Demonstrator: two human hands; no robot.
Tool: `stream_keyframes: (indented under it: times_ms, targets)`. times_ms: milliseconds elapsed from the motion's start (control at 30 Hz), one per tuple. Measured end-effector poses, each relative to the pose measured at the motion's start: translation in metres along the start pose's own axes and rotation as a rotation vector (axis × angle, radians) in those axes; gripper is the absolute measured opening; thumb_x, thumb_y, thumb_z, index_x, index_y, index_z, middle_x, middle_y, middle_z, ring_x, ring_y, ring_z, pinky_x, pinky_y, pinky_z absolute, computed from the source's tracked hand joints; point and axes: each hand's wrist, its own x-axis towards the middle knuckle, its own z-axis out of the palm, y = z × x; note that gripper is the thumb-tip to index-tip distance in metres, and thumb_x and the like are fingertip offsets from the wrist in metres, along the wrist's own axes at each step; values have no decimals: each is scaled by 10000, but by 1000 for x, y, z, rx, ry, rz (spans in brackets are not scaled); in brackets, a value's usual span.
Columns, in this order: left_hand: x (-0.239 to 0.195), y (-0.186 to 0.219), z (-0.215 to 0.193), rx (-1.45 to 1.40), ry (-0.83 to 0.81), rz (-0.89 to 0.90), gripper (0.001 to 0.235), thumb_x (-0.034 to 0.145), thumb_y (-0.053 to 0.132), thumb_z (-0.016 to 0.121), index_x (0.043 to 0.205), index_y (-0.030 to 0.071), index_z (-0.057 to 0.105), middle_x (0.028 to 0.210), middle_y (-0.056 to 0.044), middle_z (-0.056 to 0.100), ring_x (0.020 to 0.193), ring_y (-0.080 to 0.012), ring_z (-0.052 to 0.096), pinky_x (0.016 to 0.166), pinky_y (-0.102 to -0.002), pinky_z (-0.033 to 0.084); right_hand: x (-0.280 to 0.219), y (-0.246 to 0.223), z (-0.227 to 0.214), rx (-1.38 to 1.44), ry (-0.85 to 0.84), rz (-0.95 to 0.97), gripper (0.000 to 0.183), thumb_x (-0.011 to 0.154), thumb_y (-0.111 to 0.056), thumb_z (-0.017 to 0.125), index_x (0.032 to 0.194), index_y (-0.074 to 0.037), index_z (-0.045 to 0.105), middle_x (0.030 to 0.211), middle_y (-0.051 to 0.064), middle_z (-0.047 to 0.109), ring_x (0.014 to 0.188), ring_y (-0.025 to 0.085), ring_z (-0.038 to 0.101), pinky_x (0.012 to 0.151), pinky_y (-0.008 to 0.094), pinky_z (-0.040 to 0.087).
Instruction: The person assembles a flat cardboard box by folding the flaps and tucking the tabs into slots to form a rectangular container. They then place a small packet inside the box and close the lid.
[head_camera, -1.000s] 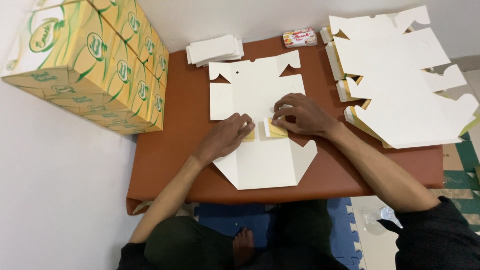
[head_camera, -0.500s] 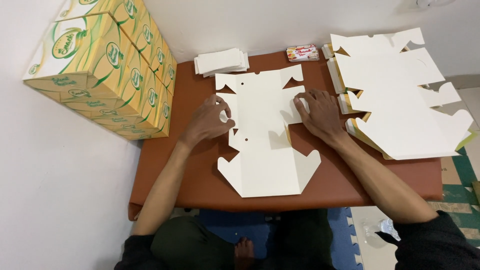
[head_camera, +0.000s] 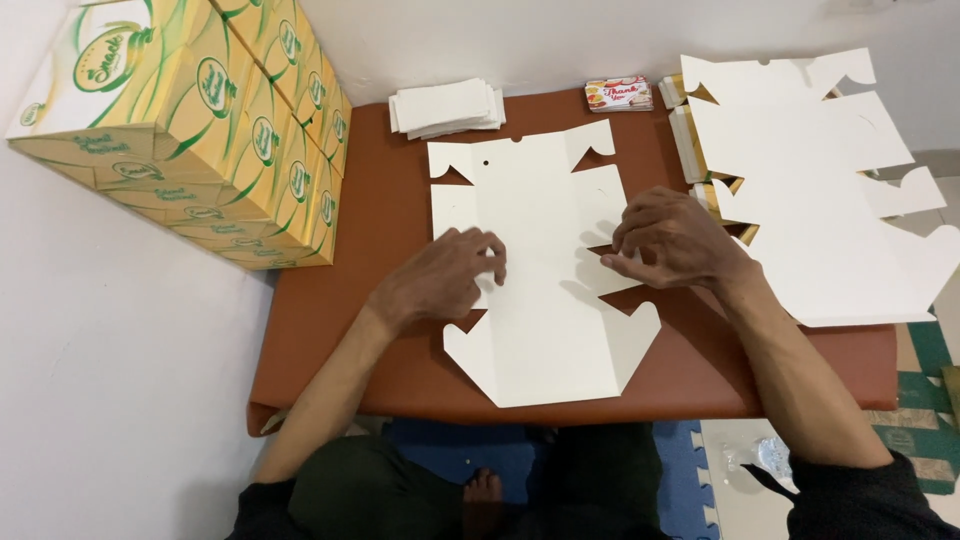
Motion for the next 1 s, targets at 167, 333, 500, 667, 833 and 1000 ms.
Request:
stream_keyframes:
  times_ms: [167, 333, 500, 667, 833, 1000]
  targets:
    - [-24, 72, -34, -285, -387, 146, 1340, 506, 833, 815, 1626, 206, 428, 1704, -253, 367, 1578, -488, 322, 1298, -698, 97, 4, -7, 1, -124, -302, 169, 451, 905, -461, 739, 603, -139, 833, 852, 59, 856, 948, 269, 801, 1050, 432, 575]
    - [-36, 75, -5, -155, -344, 145, 1149, 665, 588, 913, 1634, 220, 416, 1766, -209, 269, 1626, -451, 221, 1268, -764, 5, -1, -9, -5, -48, -307, 172, 438, 909, -527, 716, 761, -144, 867, 966, 97, 847, 1083, 310, 777, 1109, 468, 547]
    - [-57, 64, 5, -218, -192, 189, 628, 960, 431, 723, 1528, 209, 576, 1665, -203, 479, 1549, -506, 388, 1241, -796, 211, 4, -8, -20, 420, -354, 46, 517, 937, -530, 650, 1166, -112, 850, 1278, 281, 759, 1273, 542, 657, 1099, 665, 476]
    - [-54, 44, -11, -316, 207, 429, 300, 1162, 275, 475, 952, 92, 585, 793, -34, 567, 683, -197, 566, 591, -364, 434, -1, 4, -19, 891, -395, 34, 1198, 830, -1086, 447, 1331, -45, 763, 1444, 199, 741, 1423, 367, 649, 1276, 629, 302]
    - [-35, 18, -35, -498, 511, 170, 460, 1155, 441, 397, 1008, 78, 637, 779, -20, 644, 618, -129, 576, 489, -258, 386, -29, 43, 7, 1006, -345, 238, 875, 796, -660, 774, 1393, -26, 704, 1413, 131, 764, 1308, 271, 713, 1121, 466, 535]
    - [3, -15, -39, -734, 753, 10, 289, 1135, 344, 590, 1088, 140, 789, 695, -69, 717, 631, -74, 646, 593, -231, 579, -3, -5, 3, 801, -95, 360, 301, 927, -190, 775, 1173, -20, 806, 990, 161, 813, 911, 291, 766, 865, 542, 594]
